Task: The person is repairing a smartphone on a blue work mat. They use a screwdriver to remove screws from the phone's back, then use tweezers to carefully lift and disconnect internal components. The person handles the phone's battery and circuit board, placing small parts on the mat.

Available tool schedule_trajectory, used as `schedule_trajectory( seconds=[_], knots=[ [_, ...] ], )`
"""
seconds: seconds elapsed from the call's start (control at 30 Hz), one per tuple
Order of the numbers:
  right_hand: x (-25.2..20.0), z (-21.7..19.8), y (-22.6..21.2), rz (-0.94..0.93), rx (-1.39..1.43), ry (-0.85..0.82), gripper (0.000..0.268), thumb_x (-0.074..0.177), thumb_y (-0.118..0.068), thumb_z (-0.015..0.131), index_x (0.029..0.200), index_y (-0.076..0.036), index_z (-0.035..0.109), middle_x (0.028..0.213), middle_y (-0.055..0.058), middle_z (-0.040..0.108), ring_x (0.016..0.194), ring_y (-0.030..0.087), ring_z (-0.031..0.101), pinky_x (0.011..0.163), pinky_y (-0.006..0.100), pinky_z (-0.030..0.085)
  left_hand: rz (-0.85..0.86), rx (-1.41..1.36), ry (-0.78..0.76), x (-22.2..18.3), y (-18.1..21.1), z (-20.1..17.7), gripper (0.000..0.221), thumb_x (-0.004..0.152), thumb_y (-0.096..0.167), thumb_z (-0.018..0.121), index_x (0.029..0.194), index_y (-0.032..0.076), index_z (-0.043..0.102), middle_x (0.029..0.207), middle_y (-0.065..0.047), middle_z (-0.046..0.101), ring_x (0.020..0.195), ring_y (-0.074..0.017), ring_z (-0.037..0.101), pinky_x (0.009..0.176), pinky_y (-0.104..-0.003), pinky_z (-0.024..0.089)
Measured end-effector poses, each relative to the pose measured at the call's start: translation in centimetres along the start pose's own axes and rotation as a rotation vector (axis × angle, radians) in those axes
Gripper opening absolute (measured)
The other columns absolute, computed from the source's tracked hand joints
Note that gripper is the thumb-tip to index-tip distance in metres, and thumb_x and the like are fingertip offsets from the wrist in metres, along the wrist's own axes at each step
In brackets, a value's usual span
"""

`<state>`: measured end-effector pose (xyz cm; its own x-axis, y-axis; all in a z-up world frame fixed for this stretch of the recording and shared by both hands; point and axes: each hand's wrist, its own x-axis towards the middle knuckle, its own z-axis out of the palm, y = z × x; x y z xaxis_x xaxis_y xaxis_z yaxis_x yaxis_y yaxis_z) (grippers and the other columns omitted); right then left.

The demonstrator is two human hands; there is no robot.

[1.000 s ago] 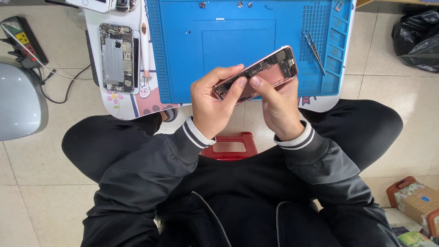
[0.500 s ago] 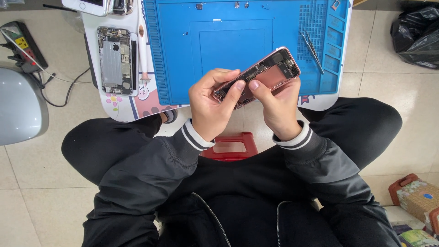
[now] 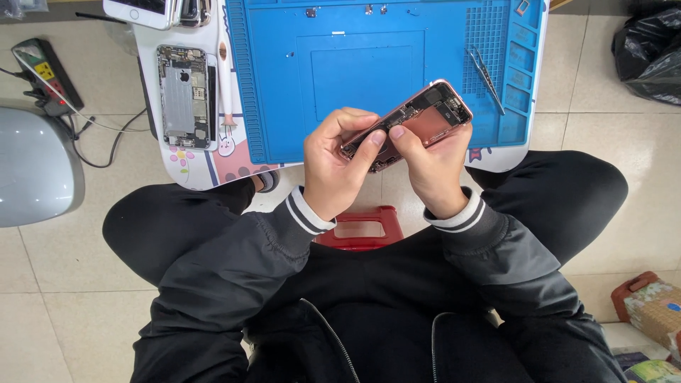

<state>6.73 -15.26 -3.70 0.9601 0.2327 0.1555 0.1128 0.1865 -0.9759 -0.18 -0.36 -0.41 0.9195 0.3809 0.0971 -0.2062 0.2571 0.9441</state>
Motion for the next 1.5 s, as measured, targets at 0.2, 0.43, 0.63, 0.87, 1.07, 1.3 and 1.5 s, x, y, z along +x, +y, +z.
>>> schedule_trajectory(
  seconds=[0.2, 0.43, 0.63, 0.87, 1.07, 1.3, 1.5],
  knots=[
    [-0.3, -0.2, 0.9, -0.030, -0.016, 0.031, 0.039, 0.086, -0.002, 0.085, 0.117, 0.002, 0.062, 0.092, 0.015, 0.070, 0.088, 0.016, 0.065, 0.070, 0.035, 0.058, -0.013, 0.007, -0.021, -0.3, -0.5, 0.2, 0.016, 0.101, 0.005, 0.074, 0.113, -0.004, 0.067, 0.105, -0.014, 0.072, 0.101, -0.0219, 0.075, 0.078, -0.034, 0.064],
    [0.3, 0.1, 0.6, -0.064, -0.067, 0.027, 0.036, 0.085, -0.002, 0.086, 0.114, 0.002, 0.065, 0.088, 0.016, 0.070, 0.084, 0.018, 0.066, 0.068, 0.034, 0.056, -0.028, 0.003, -0.028, -0.4, -1.1, 0.0, 0.019, 0.101, 0.007, 0.074, 0.116, -0.003, 0.065, 0.105, -0.013, 0.071, 0.101, -0.0206, 0.075, 0.078, -0.032, 0.063],
    [0.9, 1.1, -1.3, -0.025, -0.108, -0.030, 0.021, 0.085, -0.002, 0.084, 0.100, 0.004, 0.070, 0.081, 0.016, 0.070, 0.085, 0.016, 0.063, 0.067, 0.034, 0.055, -0.021, 0.100, -0.047, 0.4, 0.2, 0.0, 0.026, 0.102, 0.013, 0.073, 0.124, 0.002, 0.064, 0.107, -0.012, 0.072, 0.102, -0.0177, 0.073, 0.081, -0.031, 0.063],
    [1.3, 1.3, -2.2, 0.005, -0.125, -0.074, 0.017, 0.086, -0.005, 0.084, 0.097, 0.003, 0.073, 0.080, 0.016, 0.072, 0.081, 0.015, 0.065, 0.070, 0.033, 0.057, -0.010, 0.123, -0.064, 0.2, 0.0, -0.2, 0.025, 0.103, 0.013, 0.071, 0.126, 0.003, 0.067, 0.109, -0.009, 0.068, 0.105, -0.0181, 0.072, 0.086, -0.034, 0.059],
    [1.2, 1.2, -2.0, -0.002, -0.131, -0.084, 0.017, 0.086, -0.005, 0.084, 0.094, 0.004, 0.072, 0.077, 0.016, 0.070, 0.081, 0.014, 0.061, 0.069, 0.032, 0.055, -0.010, 0.148, -0.068, 0.3, 0.0, -0.3, 0.024, 0.102, 0.015, 0.071, 0.124, 0.004, 0.068, 0.105, -0.008, 0.066, 0.101, -0.0176, 0.072, 0.086, -0.034, 0.058],
    [1.6, 2.3, -3.4, 0.021, -0.099, -0.095, 0.015, 0.086, -0.005, 0.083, 0.094, 0.003, 0.074, 0.078, 0.015, 0.071, 0.079, 0.014, 0.062, 0.069, 0.032, 0.055, -0.023, 0.136, -0.060, 0.6, -0.6, -0.6, 0.022, 0.100, 0.015, 0.073, 0.118, 0.004, 0.069, 0.100, -0.007, 0.066, 0.096, -0.0162, 0.072, 0.081, -0.034, 0.058],
    [2.2, 2.1, -3.9, 0.014, -0.175, -0.147, 0.006, 0.086, -0.004, 0.076, 0.090, 0.000, 0.074, 0.080, 0.012, 0.071, 0.082, 0.016, 0.063, 0.073, 0.035, 0.053, -0.058, 0.133, -0.040, 1.4, -1.3, -0.7, 0.022, 0.097, 0.009, 0.074, 0.117, 0.002, 0.070, 0.093, -0.007, 0.070, 0.091, -0.0159, 0.073, 0.075, -0.030, 0.058]
  ],
)
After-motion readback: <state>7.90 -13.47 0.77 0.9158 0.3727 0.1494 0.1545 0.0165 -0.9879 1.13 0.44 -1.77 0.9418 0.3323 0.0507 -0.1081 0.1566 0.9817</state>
